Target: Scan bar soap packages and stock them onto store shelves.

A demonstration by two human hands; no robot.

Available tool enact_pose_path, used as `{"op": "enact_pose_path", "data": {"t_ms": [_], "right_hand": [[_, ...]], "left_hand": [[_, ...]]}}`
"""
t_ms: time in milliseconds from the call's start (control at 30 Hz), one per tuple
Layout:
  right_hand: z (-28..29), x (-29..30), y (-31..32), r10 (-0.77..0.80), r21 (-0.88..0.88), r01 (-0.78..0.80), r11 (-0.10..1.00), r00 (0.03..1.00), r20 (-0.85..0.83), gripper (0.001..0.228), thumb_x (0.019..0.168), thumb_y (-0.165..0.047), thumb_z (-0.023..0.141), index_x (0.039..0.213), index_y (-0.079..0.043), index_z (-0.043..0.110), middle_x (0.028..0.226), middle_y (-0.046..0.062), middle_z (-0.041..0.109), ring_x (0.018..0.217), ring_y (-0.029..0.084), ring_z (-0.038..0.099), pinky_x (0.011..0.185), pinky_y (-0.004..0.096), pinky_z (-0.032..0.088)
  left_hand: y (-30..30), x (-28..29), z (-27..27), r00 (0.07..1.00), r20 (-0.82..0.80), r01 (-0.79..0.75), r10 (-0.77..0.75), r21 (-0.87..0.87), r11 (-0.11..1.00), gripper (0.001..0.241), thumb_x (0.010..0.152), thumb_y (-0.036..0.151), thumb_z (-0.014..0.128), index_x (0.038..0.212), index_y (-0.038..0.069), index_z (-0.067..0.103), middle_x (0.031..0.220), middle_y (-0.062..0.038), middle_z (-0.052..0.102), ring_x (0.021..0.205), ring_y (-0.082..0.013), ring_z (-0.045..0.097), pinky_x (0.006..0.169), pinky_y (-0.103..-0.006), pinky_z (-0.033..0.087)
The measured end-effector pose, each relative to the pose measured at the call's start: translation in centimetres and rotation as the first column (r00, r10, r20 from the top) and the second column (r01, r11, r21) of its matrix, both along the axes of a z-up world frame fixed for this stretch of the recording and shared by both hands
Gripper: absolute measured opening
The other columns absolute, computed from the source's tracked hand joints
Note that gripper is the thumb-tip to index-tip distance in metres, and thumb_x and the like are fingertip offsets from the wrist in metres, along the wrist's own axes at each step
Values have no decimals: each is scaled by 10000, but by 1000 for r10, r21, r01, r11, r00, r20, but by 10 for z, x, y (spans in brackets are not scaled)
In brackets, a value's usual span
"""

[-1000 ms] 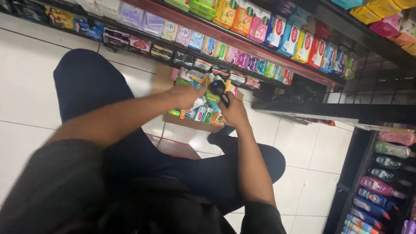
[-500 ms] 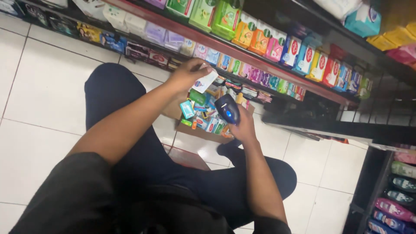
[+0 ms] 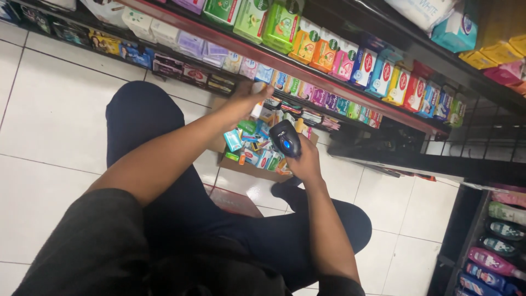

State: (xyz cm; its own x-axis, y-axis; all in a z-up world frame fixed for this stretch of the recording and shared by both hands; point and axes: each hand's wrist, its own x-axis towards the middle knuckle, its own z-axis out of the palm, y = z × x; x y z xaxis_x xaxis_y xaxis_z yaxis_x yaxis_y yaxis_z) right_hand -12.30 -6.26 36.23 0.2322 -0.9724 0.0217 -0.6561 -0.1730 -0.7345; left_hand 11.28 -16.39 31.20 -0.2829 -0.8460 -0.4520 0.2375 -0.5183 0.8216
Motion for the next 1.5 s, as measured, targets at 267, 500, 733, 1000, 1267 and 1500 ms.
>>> {"op": "enact_pose_path", "data": {"t_ms": [267,500,733,1000,1267,1500], "right_hand": [[-1,-3,2,3,-20,-2,1000,999,38,405,743,-21,687,1146,-14,653,983,179,711,895,344,720,802,380,558],[3,-2,2,19,-61,-17,998,999,40,373,768,-46,707,1136,-17,657,998,177,713,910,359,716,804,388,558],[-4,-5,3,80,-47,-79,996,996,29,351,755,-51,686,1105,-29,665,976,173,706,906,372,712,813,410,560],[0,-3,2,107,-21,-108,994,994,-36,402,678,-55,698,1078,-29,676,967,186,704,909,394,701,825,420,562],[1,-2,2,92,-8,-92,996,996,-7,397,697,-48,698,1093,-27,676,983,186,709,913,380,708,823,413,566],[1,0,4,66,-8,-66,998,998,-13,377,731,-21,712,1105,-27,670,999,183,714,931,370,713,825,403,567]], "left_hand": [[-1,-2,-16,976,-212,68,-47,91,993,608,930,516,651,1307,49,559,1183,-98,674,999,-191,706,811,-382,598],[0,-5,-24,961,-270,78,-62,48,996,523,974,447,590,1292,35,648,1188,-114,735,1017,-202,732,913,-368,559],[0,-6,-24,970,-236,72,-58,50,996,483,979,425,585,1255,38,669,1142,-112,746,999,-196,741,874,-358,569],[3,-6,-16,986,-158,62,-54,46,997,466,964,411,612,1234,41,695,1139,-100,747,1004,-175,718,862,-332,550],[4,-7,-20,990,-131,48,-43,43,998,467,951,408,629,1233,41,692,1162,-102,736,1040,-173,699,893,-329,531],[5,-7,-16,993,-111,52,-51,8,999,452,945,401,630,1230,54,687,1174,-83,732,1065,-160,688,917,-318,516]]}}
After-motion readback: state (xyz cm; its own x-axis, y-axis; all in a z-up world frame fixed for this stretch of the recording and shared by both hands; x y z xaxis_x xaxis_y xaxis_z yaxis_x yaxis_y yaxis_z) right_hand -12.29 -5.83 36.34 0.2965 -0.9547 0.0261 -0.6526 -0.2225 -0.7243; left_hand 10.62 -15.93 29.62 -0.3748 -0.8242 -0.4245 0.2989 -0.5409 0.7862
